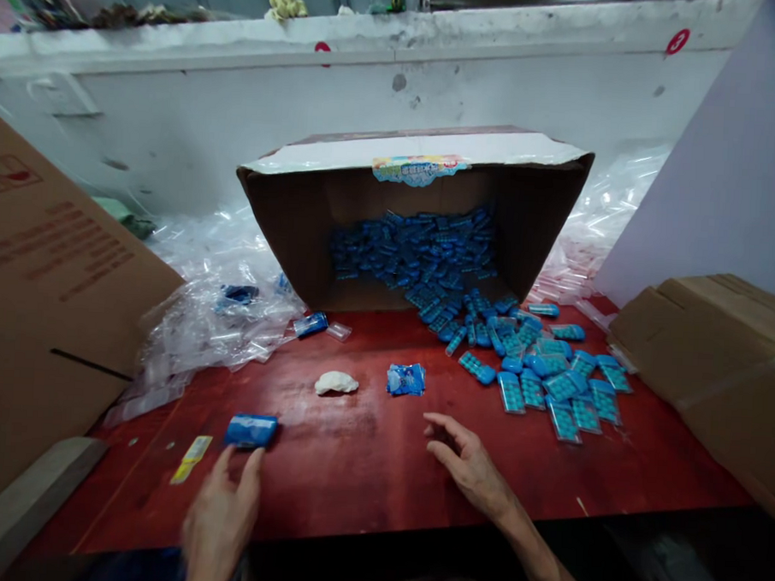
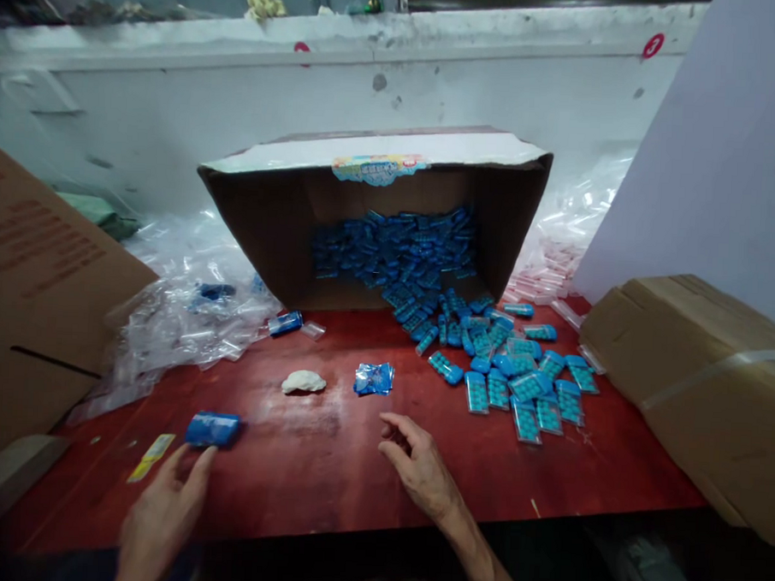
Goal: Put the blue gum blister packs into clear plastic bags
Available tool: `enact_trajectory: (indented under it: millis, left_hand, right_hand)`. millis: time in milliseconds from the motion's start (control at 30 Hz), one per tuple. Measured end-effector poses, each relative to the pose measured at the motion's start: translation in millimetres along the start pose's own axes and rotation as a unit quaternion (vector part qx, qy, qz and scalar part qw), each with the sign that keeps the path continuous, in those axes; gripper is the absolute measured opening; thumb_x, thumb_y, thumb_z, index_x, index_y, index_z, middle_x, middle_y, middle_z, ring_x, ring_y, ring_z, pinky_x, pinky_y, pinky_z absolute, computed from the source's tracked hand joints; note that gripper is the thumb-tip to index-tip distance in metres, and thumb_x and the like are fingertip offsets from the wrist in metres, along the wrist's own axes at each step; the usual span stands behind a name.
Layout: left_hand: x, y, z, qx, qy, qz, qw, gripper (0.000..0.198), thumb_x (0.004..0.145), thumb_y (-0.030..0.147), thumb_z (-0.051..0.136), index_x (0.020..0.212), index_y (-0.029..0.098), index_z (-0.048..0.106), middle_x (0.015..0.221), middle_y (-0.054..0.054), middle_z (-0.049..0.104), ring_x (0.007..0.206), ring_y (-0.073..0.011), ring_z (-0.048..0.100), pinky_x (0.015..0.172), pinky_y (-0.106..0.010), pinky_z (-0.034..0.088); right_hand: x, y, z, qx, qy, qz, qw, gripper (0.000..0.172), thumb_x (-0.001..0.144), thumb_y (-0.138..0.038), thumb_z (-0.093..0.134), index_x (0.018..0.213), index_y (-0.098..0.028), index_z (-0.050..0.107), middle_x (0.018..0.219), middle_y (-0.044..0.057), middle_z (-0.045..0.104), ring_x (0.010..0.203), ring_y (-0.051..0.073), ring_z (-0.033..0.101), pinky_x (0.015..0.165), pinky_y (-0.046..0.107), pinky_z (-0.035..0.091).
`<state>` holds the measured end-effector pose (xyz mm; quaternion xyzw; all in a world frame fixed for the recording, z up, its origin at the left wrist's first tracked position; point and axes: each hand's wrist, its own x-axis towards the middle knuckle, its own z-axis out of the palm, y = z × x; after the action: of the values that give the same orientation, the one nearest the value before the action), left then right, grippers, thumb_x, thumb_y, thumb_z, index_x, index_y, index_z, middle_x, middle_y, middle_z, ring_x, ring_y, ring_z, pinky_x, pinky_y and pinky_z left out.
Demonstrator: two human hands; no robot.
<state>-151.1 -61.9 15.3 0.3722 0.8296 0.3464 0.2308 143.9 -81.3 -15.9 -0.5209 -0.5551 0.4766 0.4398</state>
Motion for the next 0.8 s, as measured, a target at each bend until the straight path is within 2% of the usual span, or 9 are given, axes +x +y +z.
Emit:
enact_trajectory:
  millis: [67,100,167,200,267,333,400,533,800]
  left_hand:
    - [4.6,3.4,1.0,0.104,0.105,0.148,0.978,0.042,0.07,0.039,0.049,0.102,0.012,0.056,0.109,-0.018,0.052,0.109,-0.0355,0.04,0.093,-0.051,0.024]
    - [3.4,9.4,10.0,0.111,0.116,0.222,0.962,0.039,0.072,0.038,0.047,0.101,0.013,0.057,0.11,-0.017,0.052,0.109,-0.0328,0.04,0.095,-0.047,0.025]
    - [-2.7,29.0,42.6,0.061,0.064,0.328,0.941,0.032,0.075,0.035,0.044,0.094,0.016,0.061,0.102,-0.012,0.056,0.102,-0.0256,0.046,0.093,-0.039,0.03]
    - [-6.1,41.0,63.9,0.043,0.005,0.358,0.933,0.03,0.075,0.035,0.045,0.094,0.019,0.062,0.102,-0.01,0.057,0.1,-0.0238,0.047,0.092,-0.037,0.031]
    - [-10.8,64.5,108.3,0.017,-0.086,0.379,0.921,0.024,0.071,0.035,0.052,0.087,0.024,0.065,0.098,-0.008,0.059,0.098,-0.0237,0.048,0.091,-0.037,0.031]
    - [-11.2,80.7,145.7,0.02,-0.131,0.373,0.918,0.023,0.067,0.034,0.058,0.086,0.026,0.067,0.105,-0.008,0.058,0.108,-0.0273,0.04,0.094,-0.041,0.025]
    - [-8.4,85.8,170.2,0.073,-0.145,0.36,0.919,0.022,0.067,0.033,0.058,0.086,0.027,0.067,0.112,-0.007,0.056,0.116,-0.0317,0.031,0.094,-0.047,0.019]
    - [-2.0,76.3,186.9,0.132,-0.121,0.387,0.904,0.024,0.075,0.035,0.047,0.085,0.026,0.068,0.114,-0.007,0.057,0.12,-0.0336,0.023,0.092,-0.051,0.015]
    - [-4.8,77.2,183.4,0.18,-0.115,0.402,0.89,0.03,0.078,0.034,0.041,0.092,0.026,0.066,0.117,-0.009,0.055,0.122,-0.0334,0.024,0.092,-0.051,0.016]
  right_hand:
    - [3.9,2.5,-2.8,-0.007,0.007,-0.003,1.0,0.032,0.076,-0.024,0.049,0.107,-0.02,0.053,0.091,0.004,0.059,0.081,0.015,0.055,0.076,0.029,0.044]
    - [5.8,3.4,-3.2,-0.012,0.01,-0.005,1.0,0.031,0.076,-0.024,0.049,0.106,-0.019,0.053,0.09,0.004,0.06,0.081,0.016,0.055,0.076,0.029,0.044]
    - [8.5,4.1,-2.6,-0.021,0.012,-0.006,1.0,0.03,0.076,-0.024,0.049,0.105,-0.019,0.055,0.088,0.003,0.06,0.08,0.016,0.056,0.076,0.029,0.044]
    - [8.9,3.9,-2.2,-0.025,0.012,-0.006,1.0,0.029,0.076,-0.024,0.049,0.104,-0.019,0.055,0.088,0.003,0.061,0.081,0.016,0.056,0.077,0.029,0.044]
    - [7.5,2.5,-2.5,-0.029,0.01,-0.004,1.0,0.028,0.076,-0.024,0.049,0.103,-0.02,0.056,0.089,0.003,0.061,0.082,0.017,0.056,0.078,0.029,0.044]
    - [3.5,0.5,-5.8,-0.033,0.008,0.002,0.999,0.028,0.076,-0.025,0.049,0.103,-0.02,0.056,0.09,0.003,0.061,0.084,0.017,0.056,0.078,0.029,0.044]
    - [-1.7,-1.6,-12.0,-0.039,0.012,0.006,0.999,0.027,0.077,-0.026,0.049,0.102,-0.02,0.056,0.089,0.004,0.061,0.083,0.017,0.056,0.077,0.029,0.044]
    - [-8.2,-5.0,-24.6,-0.045,0.033,0.013,0.998,0.026,0.077,-0.027,0.049,0.102,-0.021,0.057,0.089,0.004,0.062,0.085,0.018,0.056,0.079,0.029,0.043]
    - [11.2,-9.9,-22.9,-0.03,0.033,0.011,0.999,0.028,0.078,-0.031,0.048,0.101,-0.02,0.058,0.089,0.004,0.063,0.083,0.019,0.057,0.077,0.031,0.044]
